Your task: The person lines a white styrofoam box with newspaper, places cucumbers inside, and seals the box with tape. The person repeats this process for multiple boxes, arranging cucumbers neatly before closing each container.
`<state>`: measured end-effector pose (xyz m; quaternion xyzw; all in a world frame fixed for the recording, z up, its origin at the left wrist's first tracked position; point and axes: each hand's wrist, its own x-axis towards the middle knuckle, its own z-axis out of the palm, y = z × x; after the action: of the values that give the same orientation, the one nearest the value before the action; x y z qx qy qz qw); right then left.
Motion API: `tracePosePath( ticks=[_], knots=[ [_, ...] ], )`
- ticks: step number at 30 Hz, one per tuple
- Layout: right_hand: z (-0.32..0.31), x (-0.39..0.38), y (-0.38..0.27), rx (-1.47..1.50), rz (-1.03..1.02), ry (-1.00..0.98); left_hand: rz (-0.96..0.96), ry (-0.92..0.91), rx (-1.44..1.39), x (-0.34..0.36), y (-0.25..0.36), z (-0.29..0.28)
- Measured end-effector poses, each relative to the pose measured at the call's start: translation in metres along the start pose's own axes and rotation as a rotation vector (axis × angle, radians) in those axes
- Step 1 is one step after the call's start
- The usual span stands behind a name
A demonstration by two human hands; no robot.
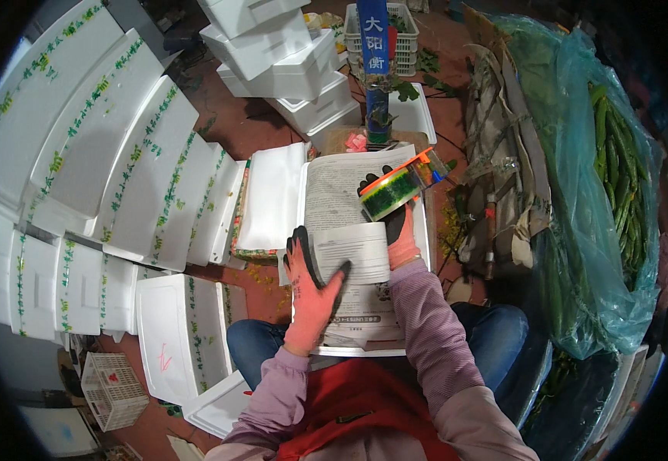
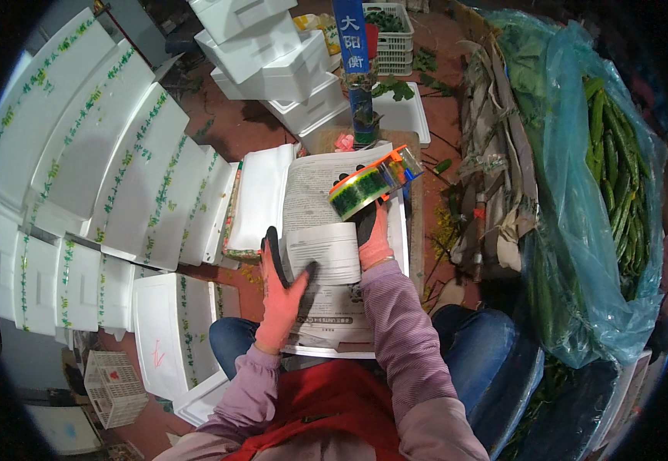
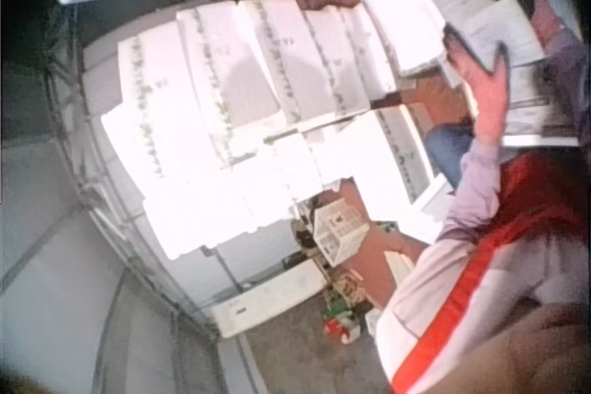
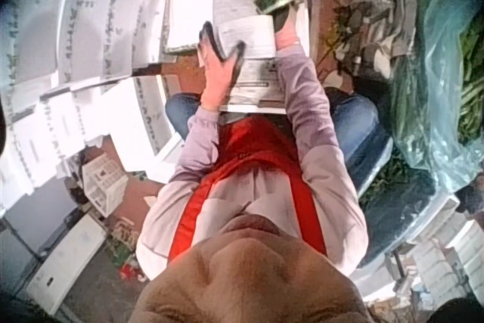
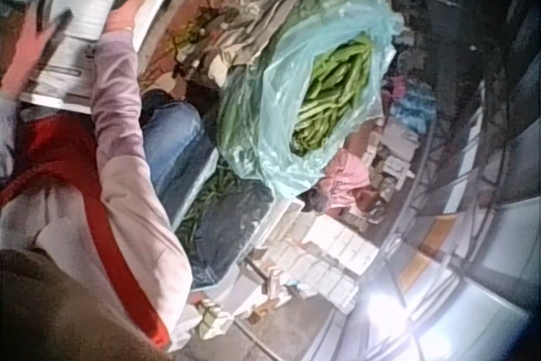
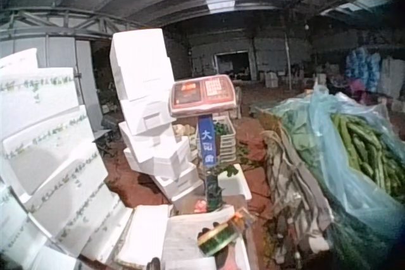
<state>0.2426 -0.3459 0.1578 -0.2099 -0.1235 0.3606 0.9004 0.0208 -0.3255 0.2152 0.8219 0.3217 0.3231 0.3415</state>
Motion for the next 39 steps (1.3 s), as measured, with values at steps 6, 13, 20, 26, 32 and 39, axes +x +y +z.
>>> tracePosePath(
  ticks=[6, 13, 20, 26, 32, 39],
  knots=[
    [-0.007, 0.005, 0.004, 0.183, 0.028, -0.082, -0.048, -0.208, -0.027, -0.015, -0.009, -0.008],
    [-0.007, 0.005, 0.003, 0.162, 0.028, -0.010, -0.340, -0.072, -0.785, -0.002, -0.036, -0.035],
    [-0.004, 0.002, 0.000, 0.149, 0.024, -0.038, -0.396, 0.079, -0.246, -0.004, -0.042, -0.001],
    [-0.004, 0.004, -0.001, 0.142, 0.041, -0.040, -0.485, 0.007, -0.354, -0.009, -0.062, -0.007],
    [-0.004, 0.003, -0.001, 0.171, 0.051, -0.002, -0.638, 0.069, -0.488, -0.003, -0.040, -0.024],
    [0.007, -0.003, -0.003, 0.138, -0.013, -0.057, -0.394, 0.114, -1.167, 0.012, 0.095, -0.085]
  ],
)
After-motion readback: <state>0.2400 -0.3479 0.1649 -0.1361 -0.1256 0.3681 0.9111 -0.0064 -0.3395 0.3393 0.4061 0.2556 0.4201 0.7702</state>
